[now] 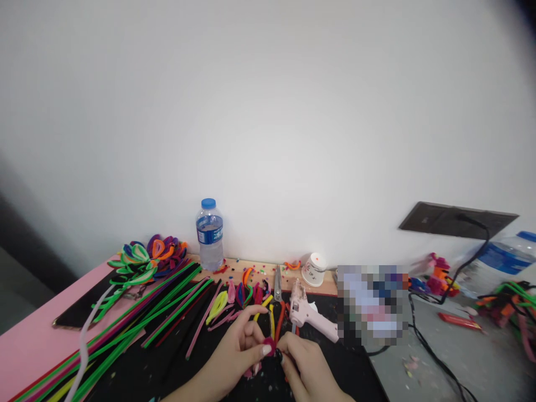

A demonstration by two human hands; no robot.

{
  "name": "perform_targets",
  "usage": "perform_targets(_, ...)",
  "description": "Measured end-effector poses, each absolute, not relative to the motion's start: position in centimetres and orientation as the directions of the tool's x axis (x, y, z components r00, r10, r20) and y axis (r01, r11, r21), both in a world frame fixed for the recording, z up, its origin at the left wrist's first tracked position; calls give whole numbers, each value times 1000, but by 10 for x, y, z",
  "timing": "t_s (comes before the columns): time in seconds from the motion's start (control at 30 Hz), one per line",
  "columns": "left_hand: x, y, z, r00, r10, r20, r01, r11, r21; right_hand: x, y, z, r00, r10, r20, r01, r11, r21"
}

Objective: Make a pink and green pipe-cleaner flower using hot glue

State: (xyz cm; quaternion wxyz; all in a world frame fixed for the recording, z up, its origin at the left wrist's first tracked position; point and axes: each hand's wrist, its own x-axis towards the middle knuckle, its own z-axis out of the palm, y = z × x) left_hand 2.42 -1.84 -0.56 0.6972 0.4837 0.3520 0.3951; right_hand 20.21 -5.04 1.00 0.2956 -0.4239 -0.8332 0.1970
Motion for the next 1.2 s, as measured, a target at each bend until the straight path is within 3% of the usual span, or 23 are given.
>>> perform_targets(1.2, 24, -20, -5, 423, 898, -116, -200, 218, 955, 201, -49, 5, -451, 815, 364, 589, 578, -565)
